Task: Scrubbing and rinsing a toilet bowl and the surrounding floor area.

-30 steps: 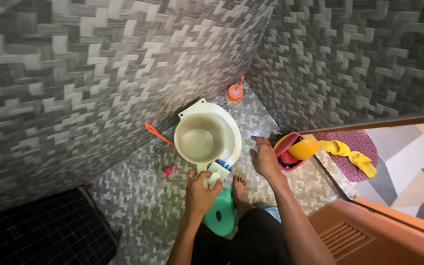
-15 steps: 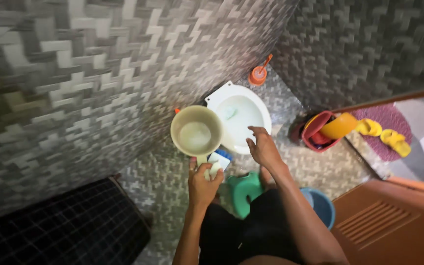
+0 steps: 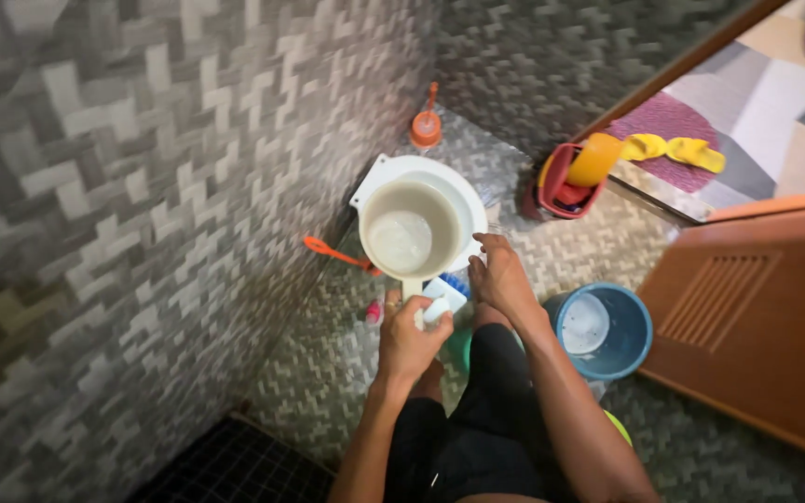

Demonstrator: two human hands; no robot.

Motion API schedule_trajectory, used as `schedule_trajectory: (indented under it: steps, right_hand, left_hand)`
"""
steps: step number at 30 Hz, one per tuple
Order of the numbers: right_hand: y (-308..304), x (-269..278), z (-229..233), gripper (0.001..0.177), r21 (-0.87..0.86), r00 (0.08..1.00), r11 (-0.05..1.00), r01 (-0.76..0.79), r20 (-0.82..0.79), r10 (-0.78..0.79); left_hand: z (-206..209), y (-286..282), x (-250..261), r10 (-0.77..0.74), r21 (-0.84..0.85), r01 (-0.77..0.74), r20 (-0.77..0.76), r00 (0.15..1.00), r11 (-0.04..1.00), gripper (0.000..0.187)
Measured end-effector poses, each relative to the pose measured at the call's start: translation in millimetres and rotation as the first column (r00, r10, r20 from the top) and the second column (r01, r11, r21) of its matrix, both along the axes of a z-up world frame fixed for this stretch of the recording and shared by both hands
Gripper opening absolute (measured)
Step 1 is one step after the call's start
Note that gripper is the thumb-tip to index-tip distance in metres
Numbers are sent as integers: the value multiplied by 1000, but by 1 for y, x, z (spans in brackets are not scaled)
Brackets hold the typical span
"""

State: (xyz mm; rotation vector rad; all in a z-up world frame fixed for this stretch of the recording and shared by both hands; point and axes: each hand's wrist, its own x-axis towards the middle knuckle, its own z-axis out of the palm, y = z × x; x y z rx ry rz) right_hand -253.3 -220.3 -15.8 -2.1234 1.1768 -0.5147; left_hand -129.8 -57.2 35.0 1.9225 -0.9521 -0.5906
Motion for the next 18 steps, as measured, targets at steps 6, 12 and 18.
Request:
schedule_trajectory:
  steps: [6,12,18]
  right_hand:
    - [-21,-35,2,40,12,996,996,88,-19,-88]
    - [-63,-90,-56,38,84,976,972,218,-29,-217]
    - [-142,-170,-132,32,167,917,903,395,-6,-400]
  left_hand:
    - [3,-18,-12,-106,-89,111,63,992,990,28]
    - [-15,-64,-39,-240,-54,235,-100,966,970,27]
    - [-85,-128,-83,-295,-108,297,35,955,949,28]
